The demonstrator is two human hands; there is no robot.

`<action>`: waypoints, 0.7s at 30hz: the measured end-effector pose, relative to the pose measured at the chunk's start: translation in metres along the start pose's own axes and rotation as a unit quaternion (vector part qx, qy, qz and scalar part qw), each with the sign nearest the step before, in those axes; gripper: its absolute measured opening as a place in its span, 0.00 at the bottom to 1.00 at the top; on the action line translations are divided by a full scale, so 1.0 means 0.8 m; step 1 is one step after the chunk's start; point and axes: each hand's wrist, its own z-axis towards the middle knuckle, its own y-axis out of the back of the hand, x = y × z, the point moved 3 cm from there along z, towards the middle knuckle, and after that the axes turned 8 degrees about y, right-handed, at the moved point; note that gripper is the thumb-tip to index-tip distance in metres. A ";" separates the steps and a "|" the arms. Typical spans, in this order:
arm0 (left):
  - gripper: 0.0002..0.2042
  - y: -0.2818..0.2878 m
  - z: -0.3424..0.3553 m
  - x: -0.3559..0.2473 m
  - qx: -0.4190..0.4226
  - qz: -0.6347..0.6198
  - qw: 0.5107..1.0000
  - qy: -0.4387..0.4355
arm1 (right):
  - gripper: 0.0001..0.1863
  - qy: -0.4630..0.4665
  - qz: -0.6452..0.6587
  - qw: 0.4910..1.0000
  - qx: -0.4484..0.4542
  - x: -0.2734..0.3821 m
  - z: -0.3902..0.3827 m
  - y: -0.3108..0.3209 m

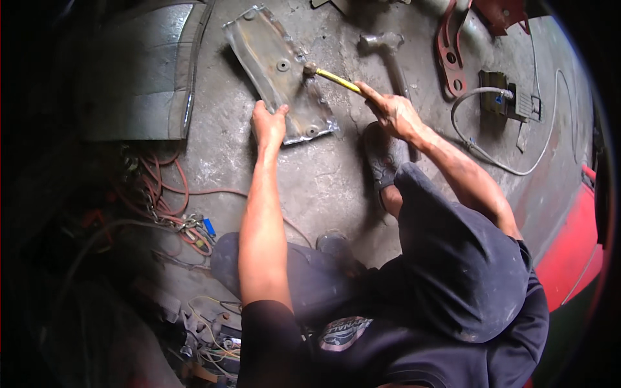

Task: The person uses a hammer to strike a metal automotive component while holding it on the floor. They move a small metal block against the component to act as a surface for the hammer strikes.

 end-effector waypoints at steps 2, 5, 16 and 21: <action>0.17 0.003 0.004 0.003 -0.010 0.016 1.000 -0.001 | 0.31 0.005 -0.010 1.000 -0.010 0.014 0.007 0.016; 0.18 0.008 0.013 0.003 -0.011 -0.003 1.000 -0.027 | 0.30 0.066 0.019 0.990 -0.124 0.040 0.007 0.034; 0.18 0.008 0.016 0.004 0.020 -0.025 0.999 -0.001 | 0.29 0.071 0.011 0.991 -0.114 0.027 0.000 0.007; 0.19 -0.002 0.008 0.010 0.015 -0.004 1.000 0.000 | 0.31 0.060 -0.006 0.994 -0.089 0.003 -0.003 0.004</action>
